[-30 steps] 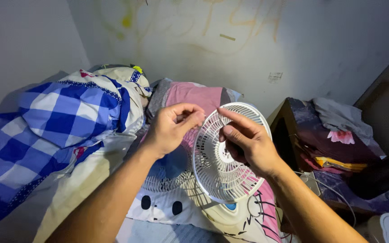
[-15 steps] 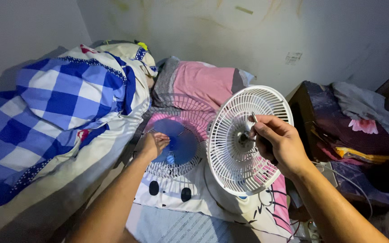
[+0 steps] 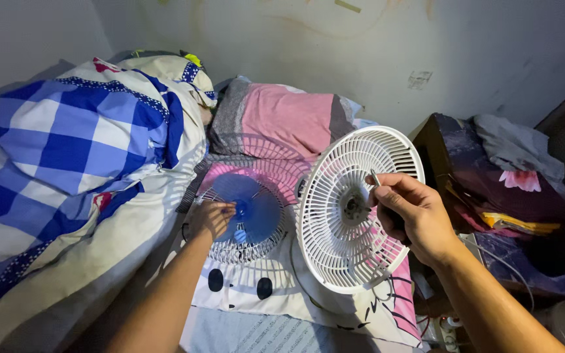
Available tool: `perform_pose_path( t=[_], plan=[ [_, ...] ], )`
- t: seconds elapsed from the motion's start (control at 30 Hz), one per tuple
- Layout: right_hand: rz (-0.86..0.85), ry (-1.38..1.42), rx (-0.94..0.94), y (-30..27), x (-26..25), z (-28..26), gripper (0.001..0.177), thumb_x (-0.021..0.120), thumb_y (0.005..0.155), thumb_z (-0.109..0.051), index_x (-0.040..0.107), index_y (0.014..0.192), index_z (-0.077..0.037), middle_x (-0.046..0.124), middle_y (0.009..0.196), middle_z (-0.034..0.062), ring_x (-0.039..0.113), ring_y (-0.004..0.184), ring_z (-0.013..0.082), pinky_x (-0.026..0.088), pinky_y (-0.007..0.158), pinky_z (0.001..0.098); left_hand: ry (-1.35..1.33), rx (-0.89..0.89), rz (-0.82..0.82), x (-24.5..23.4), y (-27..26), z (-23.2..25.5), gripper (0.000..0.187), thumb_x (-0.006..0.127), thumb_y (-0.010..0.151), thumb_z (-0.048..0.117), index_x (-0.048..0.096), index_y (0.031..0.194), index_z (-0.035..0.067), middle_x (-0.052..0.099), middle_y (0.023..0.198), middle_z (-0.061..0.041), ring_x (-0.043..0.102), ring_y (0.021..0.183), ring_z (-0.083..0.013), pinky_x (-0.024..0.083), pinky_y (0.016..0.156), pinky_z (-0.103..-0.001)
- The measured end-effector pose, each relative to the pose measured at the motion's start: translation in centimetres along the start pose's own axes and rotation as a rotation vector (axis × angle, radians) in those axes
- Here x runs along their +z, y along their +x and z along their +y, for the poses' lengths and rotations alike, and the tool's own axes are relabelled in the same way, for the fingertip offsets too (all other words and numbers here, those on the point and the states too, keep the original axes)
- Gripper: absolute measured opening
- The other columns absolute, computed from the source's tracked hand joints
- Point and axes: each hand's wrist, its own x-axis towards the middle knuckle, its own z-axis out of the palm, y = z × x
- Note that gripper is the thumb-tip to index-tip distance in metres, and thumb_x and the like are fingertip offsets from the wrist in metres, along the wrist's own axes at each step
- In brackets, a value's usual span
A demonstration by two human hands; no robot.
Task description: The person disassembles a small white and blue table fan on a bed. They remove the front grille, then the blue fan blades, followed by the rear grille, and finally use a screwdriver to remove screws from the motor housing.
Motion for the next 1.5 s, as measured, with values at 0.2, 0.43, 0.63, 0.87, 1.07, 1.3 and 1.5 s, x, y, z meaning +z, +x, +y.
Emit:
perform_pose_path(
  t=[0.2, 0.43, 0.63, 0.87, 1.07, 1.3, 1.5],
  plan=[
    [-0.047, 0.062, 0.067, 0.4, -1.5, 1.3, 0.022, 0.052, 0.086, -0.004, 0.062, 0.106, -0.001, 0.069, 0.085, 0.0104, 0.05, 0.051, 0.0122, 0.037, 0.041, 0.0265, -0.15, 0.041, 0.041, 4.1, -4.1, 3.9, 0.025, 0.057, 0.09, 0.026, 0.075, 0.09, 0.008, 0.072, 0.079, -0.001, 0.056, 0.056, -0.012, 0.045, 0.051, -0.028],
    [-0.111, 0.026, 0.047, -1.2, -3.0, 0.6, 0.025, 0.056, 0.091, 0.003, 0.061, 0.115, 0.002, 0.072, 0.099, 0.0127, 0.065, 0.074, 0.0134, 0.057, 0.067, 0.0282, 1.227, 1.099, 0.362, 19.4, -12.7, 12.1, 0.032, 0.069, 0.107, 0.026, 0.063, 0.088, 0.0, 0.064, 0.096, -0.012, 0.062, 0.091, -0.0248, 0.051, 0.08, -0.041],
    [-0.065, -0.341, 0.137, -3.5, -4.0, -1.0, 0.037, 0.059, 0.096, -0.019, 0.068, 0.131, -0.01, 0.07, 0.09, 0.0069, 0.056, 0.063, 0.0172, 0.047, 0.056, 0.034, 1.067, 1.04, -0.166, 30.7, -20.0, 15.3, 0.052, 0.066, 0.099, 0.021, 0.046, 0.145, 0.008, 0.06, 0.136, -0.02, 0.063, 0.12, -0.0329, 0.05, 0.101, -0.04],
    [-0.112, -0.779, -0.046, -4.1, -3.9, -0.7, 0.029, 0.064, 0.095, -0.023, 0.072, 0.117, -0.006, 0.073, 0.085, 0.009, 0.064, 0.075, 0.0144, 0.053, 0.071, 0.0306, 1.081, 0.946, -0.099, 35.3, -21.8, 13.5, 0.063, 0.063, 0.092, 0.009, 0.039, 0.15, 0.01, 0.06, 0.138, -0.024, 0.061, 0.126, -0.0374, 0.048, 0.102, -0.042],
    [-0.115, -0.777, -0.008, -4.1, -2.0, -0.2, 0.03, 0.063, 0.093, -0.025, 0.072, 0.113, -0.005, 0.075, 0.086, 0.0118, 0.067, 0.077, 0.0178, 0.055, 0.073, 0.0347, 1.104, 0.969, 0.012, 35.3, -21.8, 12.3, 0.069, 0.049, 0.083, -0.011, 0.048, 0.146, 0.017, 0.07, 0.121, -0.023, 0.067, 0.114, -0.0414, 0.054, 0.091, -0.045],
    [-0.105, -0.727, 0.047, -2.9, -0.3, 1.0, 0.032, 0.063, 0.095, -0.026, 0.072, 0.108, 0.002, 0.075, 0.088, 0.012, 0.069, 0.081, 0.0181, 0.054, 0.077, 0.0346, 1.154, 0.991, 0.054, 34.9, -22.5, 11.7, 0.074, 0.048, 0.078, -0.014, 0.047, 0.146, 0.015, 0.069, 0.117, -0.025, 0.066, 0.109, -0.044, 0.052, 0.088, -0.049],
    [-0.111, -0.69, 0.05, -2.5, -0.6, 2.1, 0.033, 0.061, 0.096, -0.026, 0.072, 0.108, 0.003, 0.076, 0.089, 0.0104, 0.069, 0.081, 0.0164, 0.054, 0.078, 0.0323, 1.179, 0.94, 0.076, 34.8, -22.5, 11.8, 0.072, 0.049, 0.081, -0.013, 0.046, 0.148, 0.016, 0.069, 0.118, -0.025, 0.067, 0.108, -0.0432, 0.053, 0.088, -0.049]
  ],
)
